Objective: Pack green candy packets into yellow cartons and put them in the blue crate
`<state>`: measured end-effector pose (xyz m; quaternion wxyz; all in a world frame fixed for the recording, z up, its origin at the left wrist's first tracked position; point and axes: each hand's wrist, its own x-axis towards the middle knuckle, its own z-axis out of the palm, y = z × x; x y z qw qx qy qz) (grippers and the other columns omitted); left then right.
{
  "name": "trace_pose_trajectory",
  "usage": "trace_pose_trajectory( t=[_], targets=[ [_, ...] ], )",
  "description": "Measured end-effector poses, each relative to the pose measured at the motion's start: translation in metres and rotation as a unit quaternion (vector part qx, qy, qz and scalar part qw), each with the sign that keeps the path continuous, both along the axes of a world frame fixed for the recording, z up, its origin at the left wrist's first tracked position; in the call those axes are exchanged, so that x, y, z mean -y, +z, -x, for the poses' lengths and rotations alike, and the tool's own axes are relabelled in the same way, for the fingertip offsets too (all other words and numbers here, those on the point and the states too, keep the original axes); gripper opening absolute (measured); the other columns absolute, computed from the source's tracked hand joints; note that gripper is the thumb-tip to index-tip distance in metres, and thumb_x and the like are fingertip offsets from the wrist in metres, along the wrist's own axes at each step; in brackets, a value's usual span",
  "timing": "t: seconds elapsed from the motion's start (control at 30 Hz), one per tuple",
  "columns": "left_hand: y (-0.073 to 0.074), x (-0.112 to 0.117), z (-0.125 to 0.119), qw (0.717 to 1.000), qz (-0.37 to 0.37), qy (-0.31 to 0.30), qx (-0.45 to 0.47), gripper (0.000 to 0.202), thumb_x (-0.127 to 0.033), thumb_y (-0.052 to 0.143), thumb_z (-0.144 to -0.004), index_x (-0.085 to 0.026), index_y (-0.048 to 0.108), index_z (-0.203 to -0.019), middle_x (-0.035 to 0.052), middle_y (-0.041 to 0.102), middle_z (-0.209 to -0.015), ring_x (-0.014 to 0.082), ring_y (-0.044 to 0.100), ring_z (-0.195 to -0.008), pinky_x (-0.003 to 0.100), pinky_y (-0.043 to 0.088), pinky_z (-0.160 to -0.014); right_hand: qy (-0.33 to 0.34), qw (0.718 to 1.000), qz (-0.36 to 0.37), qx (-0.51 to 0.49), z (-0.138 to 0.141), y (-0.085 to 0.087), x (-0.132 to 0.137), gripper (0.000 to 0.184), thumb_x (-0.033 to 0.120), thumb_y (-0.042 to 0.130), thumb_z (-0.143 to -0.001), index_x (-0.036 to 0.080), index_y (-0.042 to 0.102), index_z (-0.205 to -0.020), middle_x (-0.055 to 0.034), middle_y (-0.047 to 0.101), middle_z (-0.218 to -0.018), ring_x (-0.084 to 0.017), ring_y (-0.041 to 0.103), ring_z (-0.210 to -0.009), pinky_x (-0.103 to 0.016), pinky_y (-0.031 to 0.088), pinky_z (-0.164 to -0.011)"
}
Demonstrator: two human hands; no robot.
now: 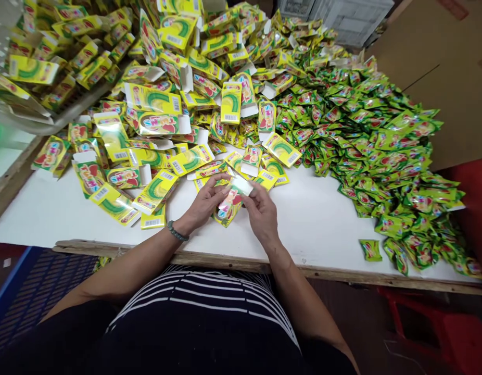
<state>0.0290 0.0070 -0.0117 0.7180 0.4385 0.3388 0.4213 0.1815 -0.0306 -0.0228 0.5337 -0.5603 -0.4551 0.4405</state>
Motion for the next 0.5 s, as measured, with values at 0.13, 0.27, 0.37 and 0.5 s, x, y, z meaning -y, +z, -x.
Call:
trace_pose_trajectory(
  t=[0.13, 0.27, 0.37, 0.5],
  targets=[
    [0.0013, 0.0003, 0.0013, 1.0, -0.001, -0.005, 0.006, 0.051, -0.05, 0.075, -0.073, -0.018, 0.054, -0.106, -0.0043, 0.057, -0.069, 0.0086, 0.052, -0.059, 0.02, 0.039, -0.057, -0.013, 1.0, 0.002, -0.003, 0.0007, 0.0065, -0.0025, 0.038, 0.052, 0.07, -0.075, 0.024, 0.065, -0.099, 0.0013, 0.066, -0.077, -0.015, 0.061, -0.07, -0.032, 0.056, -0.068],
    [0.0005, -0.0006, 0.0044, 1.0, 0.017, -0.009, -0.01, 0.046, -0.053, 0.072, -0.074, -0.019, 0.056, -0.1, -0.0038, 0.056, -0.069, 0.0088, 0.05, -0.058, 0.021, 0.038, -0.055, 0.065, 0.996, 0.022, 0.064, -0.003, 0.0079, 0.0008, 0.036, 0.055, 0.068, -0.077, 0.021, 0.07, -0.09, -0.001, 0.066, -0.08, -0.016, 0.06, -0.072, -0.033, 0.054, -0.072],
    [-0.0007, -0.0007, 0.0057, 0.999, -0.013, -0.017, -0.05, 0.042, -0.055, 0.068, -0.077, -0.019, 0.056, -0.097, -0.0043, 0.053, -0.067, 0.0087, 0.045, -0.055, 0.021, 0.035, -0.052, 0.065, 0.994, 0.028, 0.08, -0.0037, 0.0049, 0.0012, 0.036, 0.056, 0.068, -0.078, 0.021, 0.07, -0.087, -0.0004, 0.064, -0.074, -0.015, 0.057, -0.068, -0.031, 0.052, -0.068],
    [-0.0026, -0.0002, 0.0052, 0.993, -0.049, -0.006, -0.107, 0.035, -0.049, 0.067, -0.08, -0.019, 0.056, -0.096, -0.0042, 0.052, -0.065, 0.0103, 0.047, -0.057, 0.022, 0.037, -0.055, 0.06, 0.996, 0.057, 0.042, -0.0057, 0.0018, -0.0071, 0.056, 0.053, 0.075, -0.07, 0.023, 0.063, -0.115, 0.0032, 0.062, -0.069, -0.014, 0.055, -0.06, -0.029, 0.05, -0.057]
  ],
)
